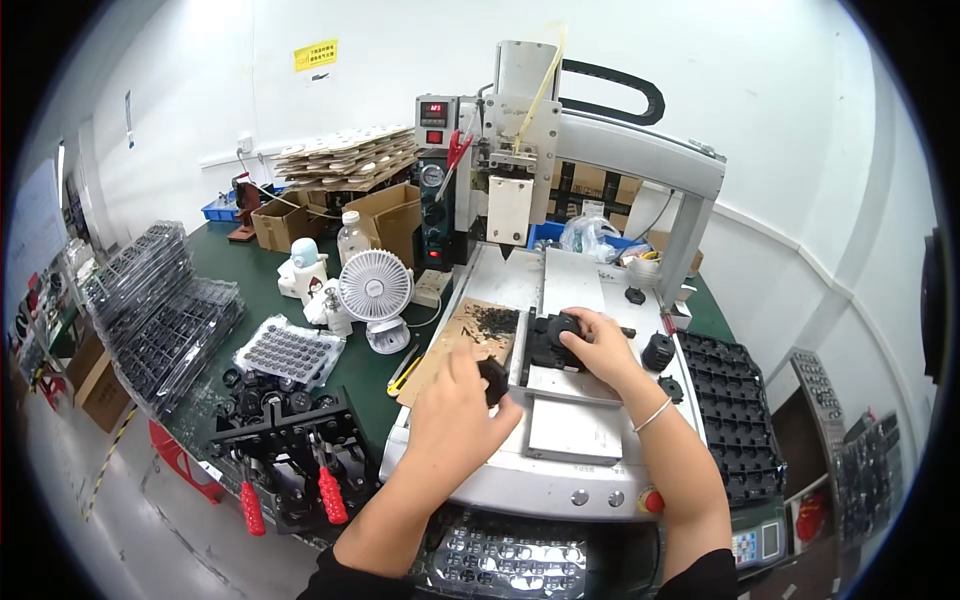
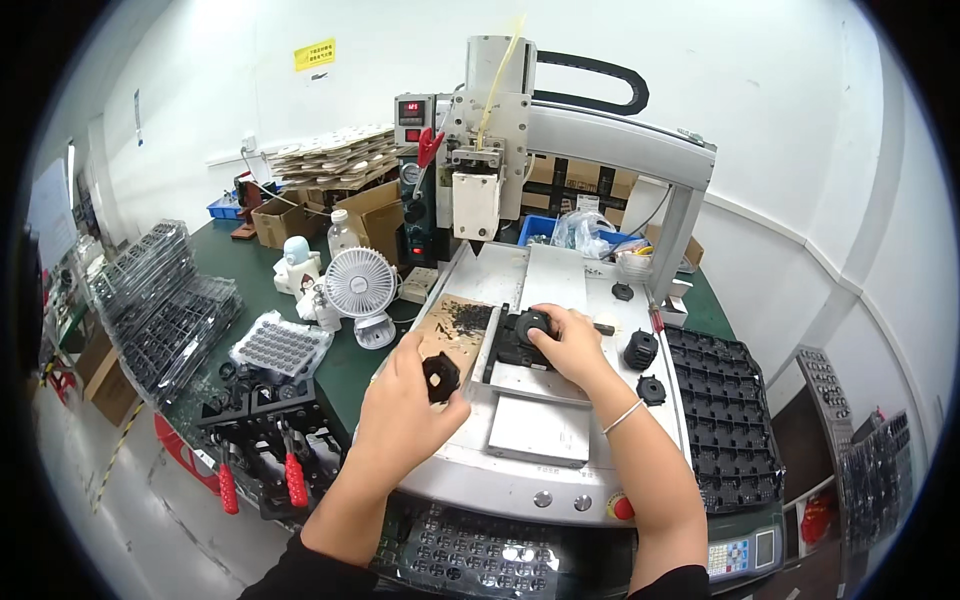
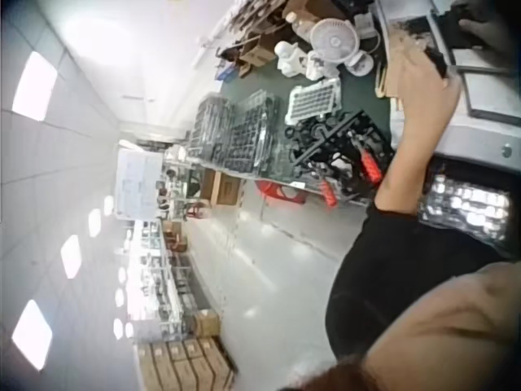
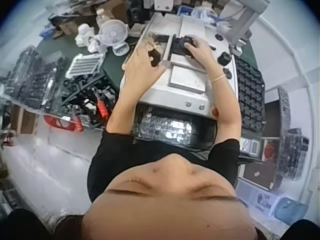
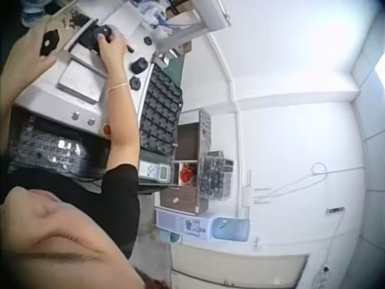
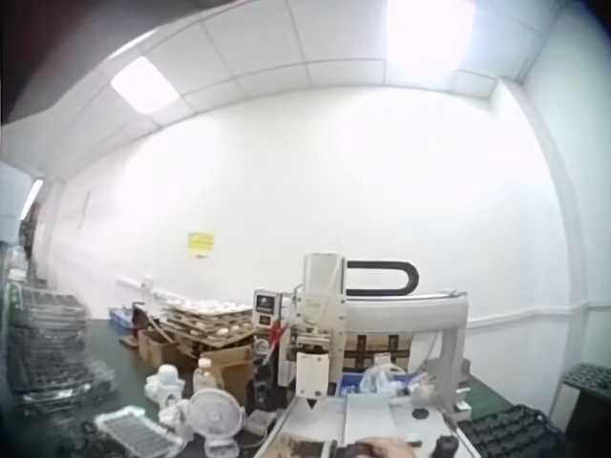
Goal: Assembling and testing electronic components using specialized factory machinery and a handheld controller.
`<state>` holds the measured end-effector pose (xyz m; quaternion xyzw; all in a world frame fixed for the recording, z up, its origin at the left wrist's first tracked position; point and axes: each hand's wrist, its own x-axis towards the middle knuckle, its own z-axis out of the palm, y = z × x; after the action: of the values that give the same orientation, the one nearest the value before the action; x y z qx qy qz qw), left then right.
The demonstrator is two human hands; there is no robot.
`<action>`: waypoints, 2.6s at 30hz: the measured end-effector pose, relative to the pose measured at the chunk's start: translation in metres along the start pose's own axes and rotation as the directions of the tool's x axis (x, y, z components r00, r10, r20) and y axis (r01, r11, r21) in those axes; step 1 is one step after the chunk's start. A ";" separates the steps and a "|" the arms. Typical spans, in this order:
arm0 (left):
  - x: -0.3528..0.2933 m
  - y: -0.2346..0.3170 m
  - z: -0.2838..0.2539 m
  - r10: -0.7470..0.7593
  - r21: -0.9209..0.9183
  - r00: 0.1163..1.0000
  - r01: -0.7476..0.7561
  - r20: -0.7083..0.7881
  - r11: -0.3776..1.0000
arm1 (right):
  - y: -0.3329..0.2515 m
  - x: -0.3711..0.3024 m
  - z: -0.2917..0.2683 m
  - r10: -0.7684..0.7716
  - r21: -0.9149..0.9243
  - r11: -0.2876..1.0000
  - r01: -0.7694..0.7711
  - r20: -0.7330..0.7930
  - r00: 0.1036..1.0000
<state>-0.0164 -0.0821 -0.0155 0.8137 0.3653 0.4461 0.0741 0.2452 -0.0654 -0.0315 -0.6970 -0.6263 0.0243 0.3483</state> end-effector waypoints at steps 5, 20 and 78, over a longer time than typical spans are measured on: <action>-0.037 -0.048 0.013 -0.065 -0.080 0.997 0.062 -0.032 0.995 | -0.001 0.000 0.000 -0.188 -0.164 0.970 0.180 -0.036 0.981; -0.060 -0.064 0.010 0.074 -0.350 0.997 -0.058 0.032 0.935 | -0.034 -0.033 -0.024 -0.170 -0.485 0.815 0.318 0.325 0.930; -0.224 -0.041 -0.024 0.189 -0.519 0.736 0.248 0.650 0.818 | -0.115 -0.307 0.083 0.226 0.724 0.155 -0.672 0.636 0.738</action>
<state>-0.1322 -0.2055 -0.1704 0.8510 0.1745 0.2068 0.4502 0.0422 -0.3037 -0.1580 -0.4988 -0.3011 0.6189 0.5267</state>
